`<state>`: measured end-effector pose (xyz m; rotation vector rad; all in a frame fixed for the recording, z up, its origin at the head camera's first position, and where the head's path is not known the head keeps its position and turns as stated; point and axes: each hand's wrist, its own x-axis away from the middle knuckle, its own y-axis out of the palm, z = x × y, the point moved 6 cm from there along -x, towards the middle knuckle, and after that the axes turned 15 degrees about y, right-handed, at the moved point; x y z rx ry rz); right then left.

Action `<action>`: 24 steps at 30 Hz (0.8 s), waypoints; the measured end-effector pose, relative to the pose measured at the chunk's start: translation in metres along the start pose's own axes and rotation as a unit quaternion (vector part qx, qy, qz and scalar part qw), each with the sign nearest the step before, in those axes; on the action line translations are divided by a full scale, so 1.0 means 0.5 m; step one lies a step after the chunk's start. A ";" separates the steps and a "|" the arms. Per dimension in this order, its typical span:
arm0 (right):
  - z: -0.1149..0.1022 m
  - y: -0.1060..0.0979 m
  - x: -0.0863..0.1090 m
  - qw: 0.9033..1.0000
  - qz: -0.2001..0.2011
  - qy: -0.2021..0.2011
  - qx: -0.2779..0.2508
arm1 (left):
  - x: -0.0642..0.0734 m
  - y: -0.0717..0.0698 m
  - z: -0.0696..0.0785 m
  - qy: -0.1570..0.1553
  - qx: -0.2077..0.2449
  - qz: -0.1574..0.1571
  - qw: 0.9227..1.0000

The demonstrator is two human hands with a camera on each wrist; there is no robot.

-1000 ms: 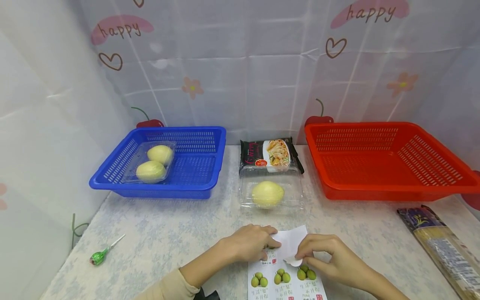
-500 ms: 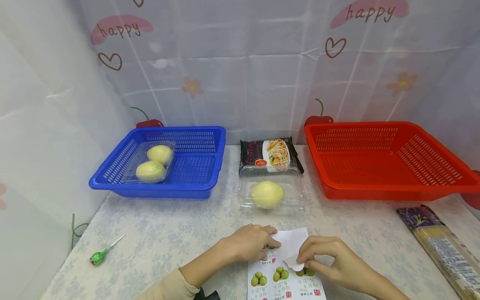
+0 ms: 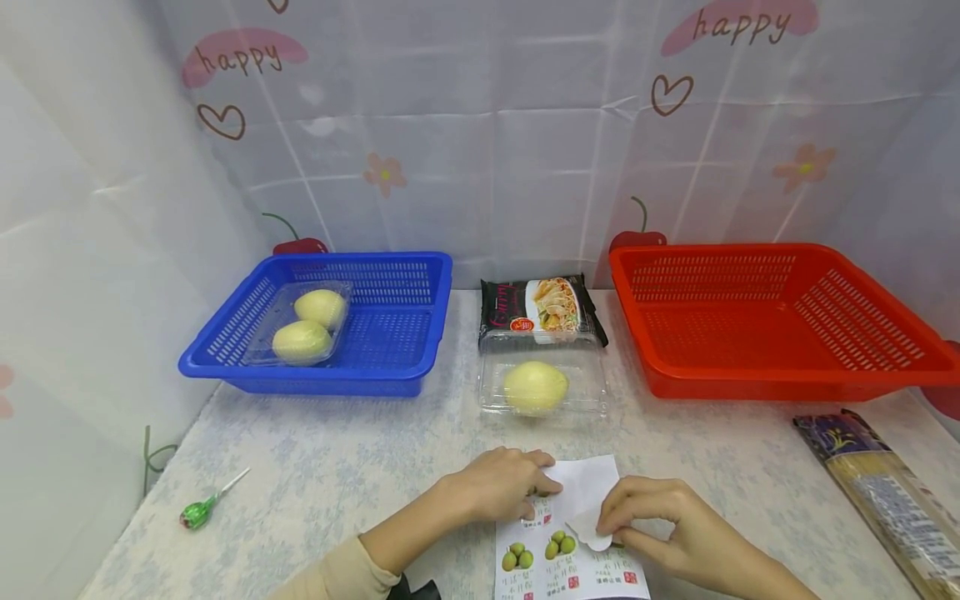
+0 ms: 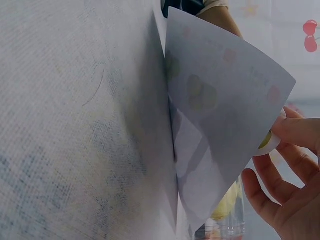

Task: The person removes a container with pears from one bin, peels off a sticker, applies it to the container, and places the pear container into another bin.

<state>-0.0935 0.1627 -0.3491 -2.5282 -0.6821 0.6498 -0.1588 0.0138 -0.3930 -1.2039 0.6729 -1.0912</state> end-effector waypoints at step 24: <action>0.009 -0.069 -0.043 0.998 0.053 0.024 -0.032 | 0.015 -0.036 -0.011 0.043 0.065 0.145 0.986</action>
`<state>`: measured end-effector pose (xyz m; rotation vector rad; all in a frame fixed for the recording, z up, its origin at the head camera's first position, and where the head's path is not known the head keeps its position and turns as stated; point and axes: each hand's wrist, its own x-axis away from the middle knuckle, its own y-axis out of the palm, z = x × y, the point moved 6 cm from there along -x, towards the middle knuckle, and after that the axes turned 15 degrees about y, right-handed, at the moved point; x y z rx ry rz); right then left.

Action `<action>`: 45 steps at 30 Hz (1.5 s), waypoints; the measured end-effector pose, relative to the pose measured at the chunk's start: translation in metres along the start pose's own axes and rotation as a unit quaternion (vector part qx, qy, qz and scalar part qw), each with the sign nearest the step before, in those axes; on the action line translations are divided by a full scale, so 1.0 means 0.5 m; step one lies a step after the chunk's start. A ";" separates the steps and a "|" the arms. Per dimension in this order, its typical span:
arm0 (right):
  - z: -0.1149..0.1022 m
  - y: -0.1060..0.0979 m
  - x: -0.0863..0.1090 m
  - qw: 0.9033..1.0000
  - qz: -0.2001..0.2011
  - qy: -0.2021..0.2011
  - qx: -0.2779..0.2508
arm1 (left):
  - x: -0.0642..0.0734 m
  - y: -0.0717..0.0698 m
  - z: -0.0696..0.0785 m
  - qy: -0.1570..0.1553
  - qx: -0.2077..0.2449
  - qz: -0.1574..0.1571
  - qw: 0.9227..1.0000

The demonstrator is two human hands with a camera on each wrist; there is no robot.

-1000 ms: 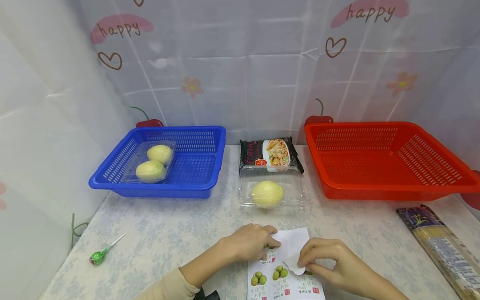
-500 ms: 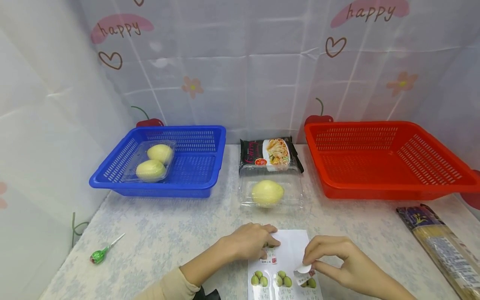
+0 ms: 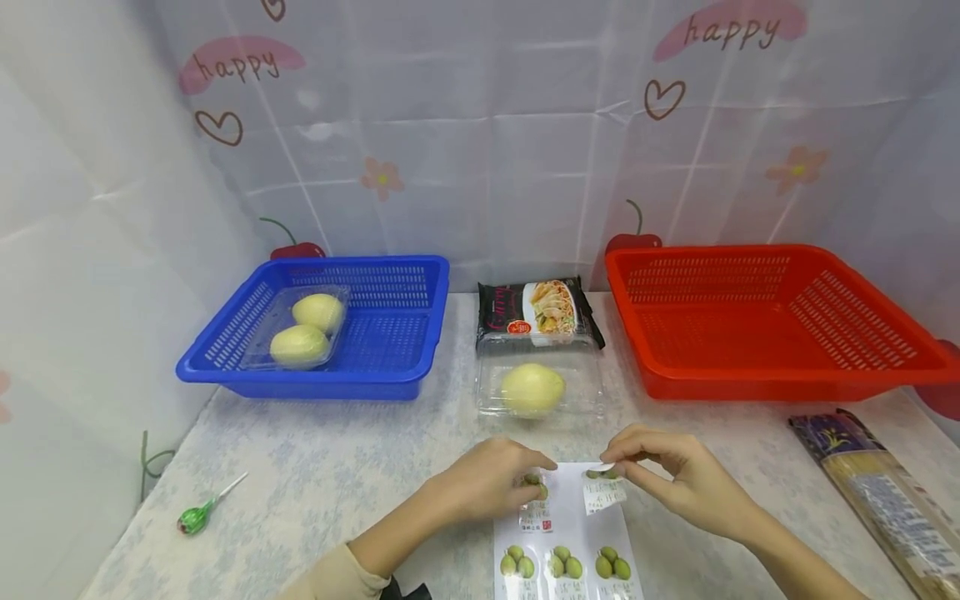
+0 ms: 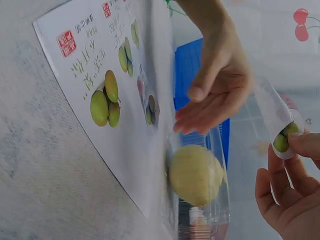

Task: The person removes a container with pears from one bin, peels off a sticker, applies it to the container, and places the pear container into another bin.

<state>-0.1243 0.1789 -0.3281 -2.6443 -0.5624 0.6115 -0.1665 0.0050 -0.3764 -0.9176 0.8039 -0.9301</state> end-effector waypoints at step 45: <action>0.112 -0.004 -0.221 0.991 0.108 0.072 0.034 | -0.080 -0.137 -0.109 -0.015 0.053 0.229 0.972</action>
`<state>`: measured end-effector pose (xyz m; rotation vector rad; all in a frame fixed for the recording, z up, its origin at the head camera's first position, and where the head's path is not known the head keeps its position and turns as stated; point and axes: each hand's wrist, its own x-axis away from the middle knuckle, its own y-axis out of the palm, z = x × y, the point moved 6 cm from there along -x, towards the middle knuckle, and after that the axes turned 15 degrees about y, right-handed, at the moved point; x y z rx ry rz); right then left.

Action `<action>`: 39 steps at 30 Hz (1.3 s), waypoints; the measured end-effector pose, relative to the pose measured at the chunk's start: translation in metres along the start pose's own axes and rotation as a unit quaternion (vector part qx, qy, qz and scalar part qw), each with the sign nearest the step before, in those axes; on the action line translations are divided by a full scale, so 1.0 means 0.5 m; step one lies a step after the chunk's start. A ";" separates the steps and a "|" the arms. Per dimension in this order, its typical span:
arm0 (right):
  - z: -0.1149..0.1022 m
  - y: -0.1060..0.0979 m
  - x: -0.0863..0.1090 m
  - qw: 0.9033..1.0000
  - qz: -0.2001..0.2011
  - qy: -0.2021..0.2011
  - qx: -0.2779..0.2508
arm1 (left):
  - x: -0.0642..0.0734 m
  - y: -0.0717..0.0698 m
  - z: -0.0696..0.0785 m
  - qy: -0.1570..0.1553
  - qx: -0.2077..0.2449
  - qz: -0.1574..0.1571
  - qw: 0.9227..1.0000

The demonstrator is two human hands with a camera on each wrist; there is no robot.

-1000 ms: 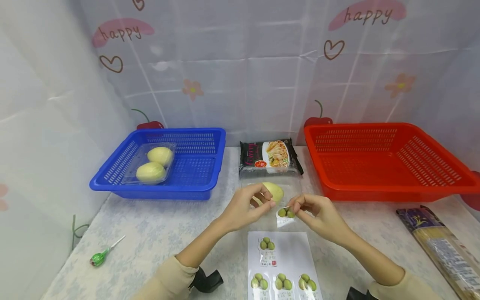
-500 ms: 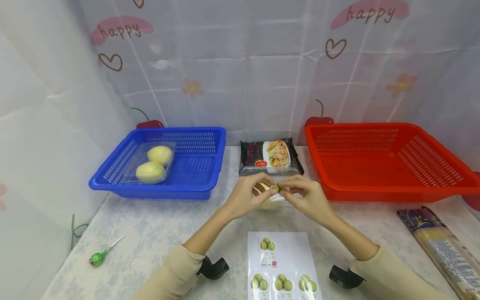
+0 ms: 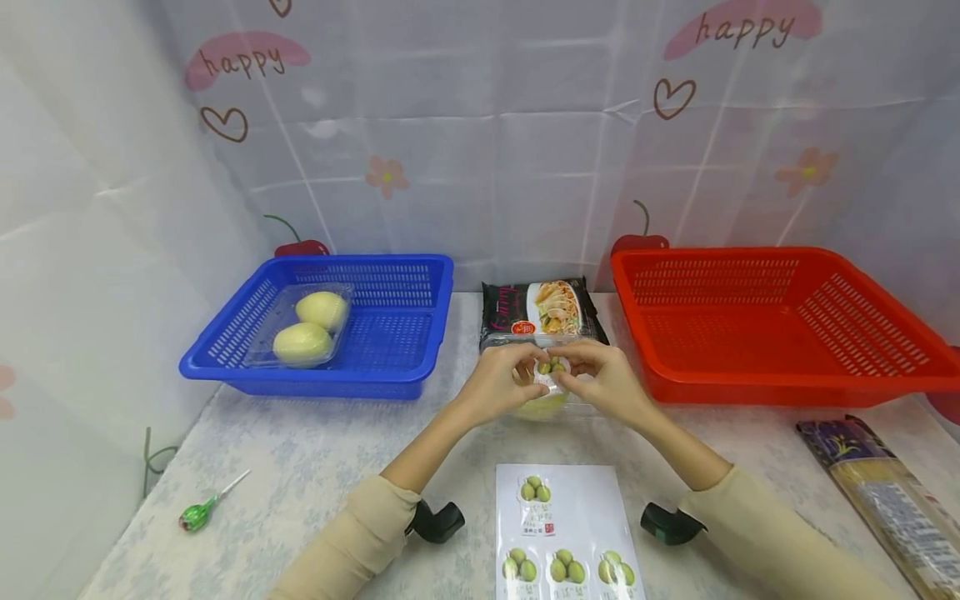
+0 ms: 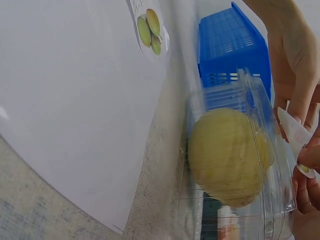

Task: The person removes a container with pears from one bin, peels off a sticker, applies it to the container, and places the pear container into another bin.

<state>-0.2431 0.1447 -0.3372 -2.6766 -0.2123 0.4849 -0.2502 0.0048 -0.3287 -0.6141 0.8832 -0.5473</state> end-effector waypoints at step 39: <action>0.005 0.018 0.006 0.982 -0.001 -0.043 0.182 | 0.008 0.020 -0.011 -0.057 -0.125 -0.114 0.984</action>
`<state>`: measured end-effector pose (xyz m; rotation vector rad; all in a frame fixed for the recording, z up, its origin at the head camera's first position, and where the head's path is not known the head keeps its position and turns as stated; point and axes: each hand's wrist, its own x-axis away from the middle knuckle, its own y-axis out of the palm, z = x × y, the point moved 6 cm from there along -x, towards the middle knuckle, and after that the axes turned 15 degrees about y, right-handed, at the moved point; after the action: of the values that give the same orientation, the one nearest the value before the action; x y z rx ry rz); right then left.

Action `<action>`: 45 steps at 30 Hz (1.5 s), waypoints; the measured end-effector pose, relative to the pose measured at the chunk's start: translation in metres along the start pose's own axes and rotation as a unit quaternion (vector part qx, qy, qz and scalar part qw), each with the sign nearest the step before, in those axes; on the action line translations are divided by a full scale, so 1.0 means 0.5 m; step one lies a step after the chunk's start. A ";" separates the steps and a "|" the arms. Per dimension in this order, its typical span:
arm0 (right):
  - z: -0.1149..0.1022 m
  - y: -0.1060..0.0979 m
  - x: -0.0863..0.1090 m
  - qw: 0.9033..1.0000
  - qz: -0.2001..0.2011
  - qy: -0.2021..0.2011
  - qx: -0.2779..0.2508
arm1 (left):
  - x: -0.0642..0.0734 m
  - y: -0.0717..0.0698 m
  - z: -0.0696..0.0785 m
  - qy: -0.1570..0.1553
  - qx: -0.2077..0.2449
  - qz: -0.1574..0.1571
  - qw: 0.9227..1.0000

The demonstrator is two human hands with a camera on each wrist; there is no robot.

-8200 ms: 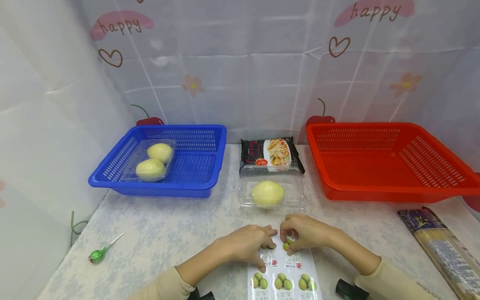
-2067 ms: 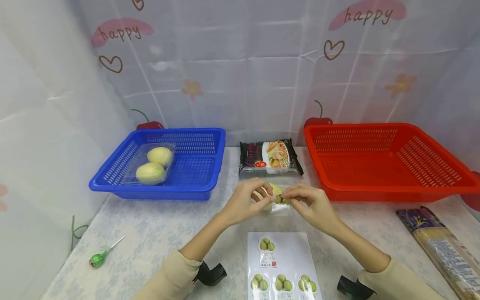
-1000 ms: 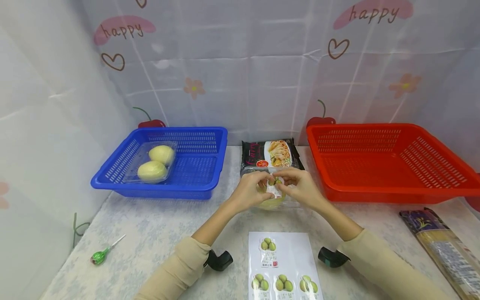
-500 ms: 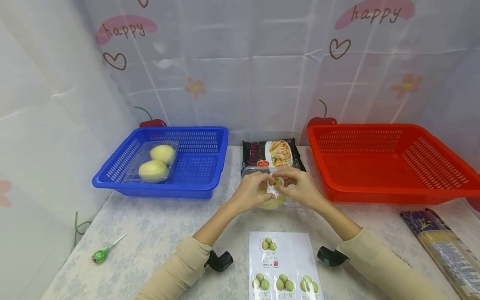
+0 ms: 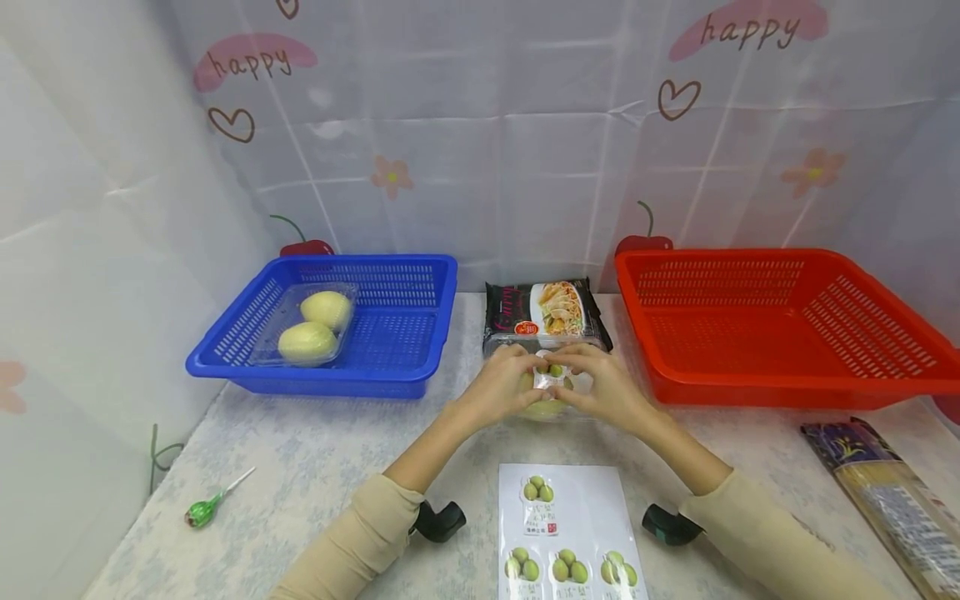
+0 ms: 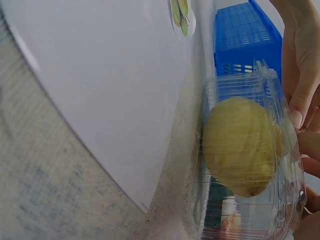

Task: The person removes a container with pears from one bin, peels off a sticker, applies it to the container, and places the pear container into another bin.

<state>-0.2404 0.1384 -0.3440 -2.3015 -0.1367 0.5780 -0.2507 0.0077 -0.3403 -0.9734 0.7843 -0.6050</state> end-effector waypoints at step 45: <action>0.022 0.000 0.001 0.990 -0.104 0.003 0.099 | 0.005 0.019 -0.069 -0.046 0.034 -0.125 0.991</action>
<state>-0.2450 0.1454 -0.3509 -2.0652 -0.2998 0.4565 -0.2760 -0.0070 -0.3610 -1.0383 0.5604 -0.7929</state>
